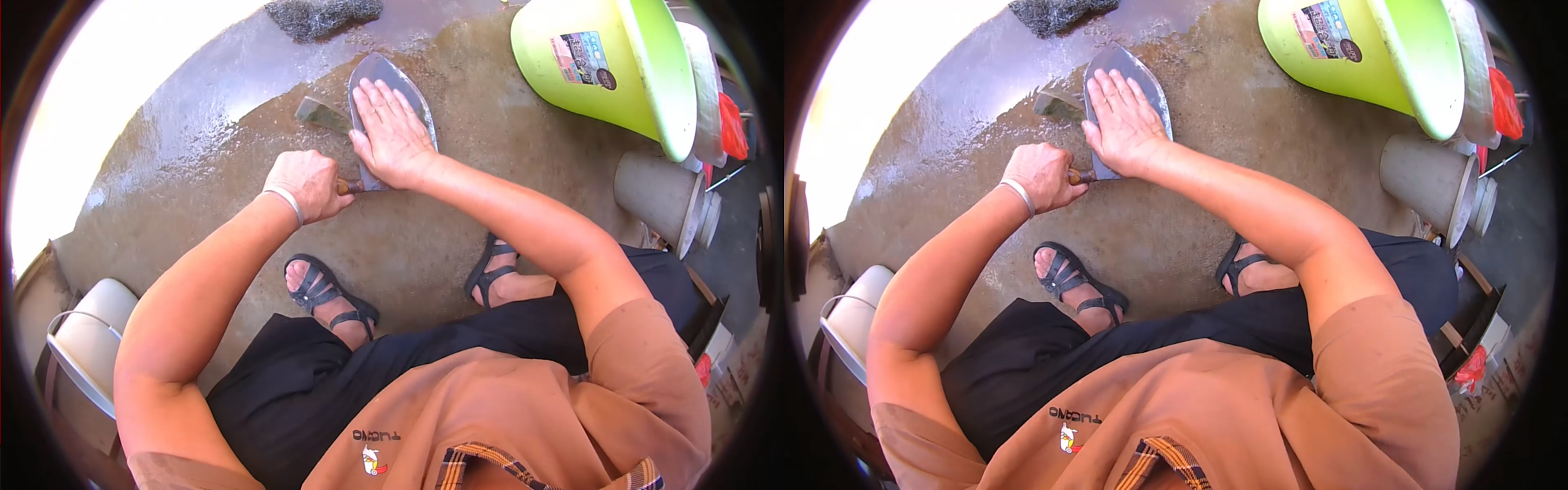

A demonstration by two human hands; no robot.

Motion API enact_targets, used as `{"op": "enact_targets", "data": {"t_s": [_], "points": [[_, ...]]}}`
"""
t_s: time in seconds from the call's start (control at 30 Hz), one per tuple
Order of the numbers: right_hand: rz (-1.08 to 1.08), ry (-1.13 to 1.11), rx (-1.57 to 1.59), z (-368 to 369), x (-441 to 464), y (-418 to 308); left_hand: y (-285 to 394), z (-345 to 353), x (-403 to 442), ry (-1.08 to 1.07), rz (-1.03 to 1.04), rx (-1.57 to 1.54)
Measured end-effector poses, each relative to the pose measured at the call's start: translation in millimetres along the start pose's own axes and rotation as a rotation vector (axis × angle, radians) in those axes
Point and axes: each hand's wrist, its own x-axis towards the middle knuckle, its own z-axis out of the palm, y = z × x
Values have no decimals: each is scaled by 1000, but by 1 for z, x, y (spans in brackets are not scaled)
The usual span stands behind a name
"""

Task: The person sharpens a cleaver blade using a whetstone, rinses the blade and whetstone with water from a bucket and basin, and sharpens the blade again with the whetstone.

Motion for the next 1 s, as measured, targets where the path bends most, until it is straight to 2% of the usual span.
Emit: {"op": "enact_targets", "data": {"t_s": [0.07, 0.17, 0.27, 0.47, 0.53, 0.6, 0.77, 0.83, 0.87, 0.93, 1.0], "points": [[-30, -34, 12, -4, -27, -12, 3, 4, 8, 35, 35, -37], [-17, -52, -15, -9, -10, -2, 1, 9, 15, 162, 101, -21], [-30, -54, -41, -5, 3, 10, 3, 11, 16, 166, 101, 6], [-128, -28, -3, -5, 33, 27, 5, 6, 17, 99, 56, 9], [-232, -29, 6, -9, 3, 14, -1, 3, 17, 90, 29, 21], [-235, -77, 49, -19, -35, 2, -2, 1, 16, 17, 35, 24], [-190, -79, 86, -19, -16, 22, -2, -5, 13, 29, 105, 95], [-86, -48, -5, -12, 11, 51, 1, -8, 6, 54, 96, 90], [44, -40, -26, -14, 24, 71, 1, -13, 3, 92, 90, 75], [58, 269, -53, -37, 43, 111, -3, -13, -6, 248, 134, -79], [95, 679, 107, -76, 50, 128, -2, -15, -14, 643, 286, -333]]}}
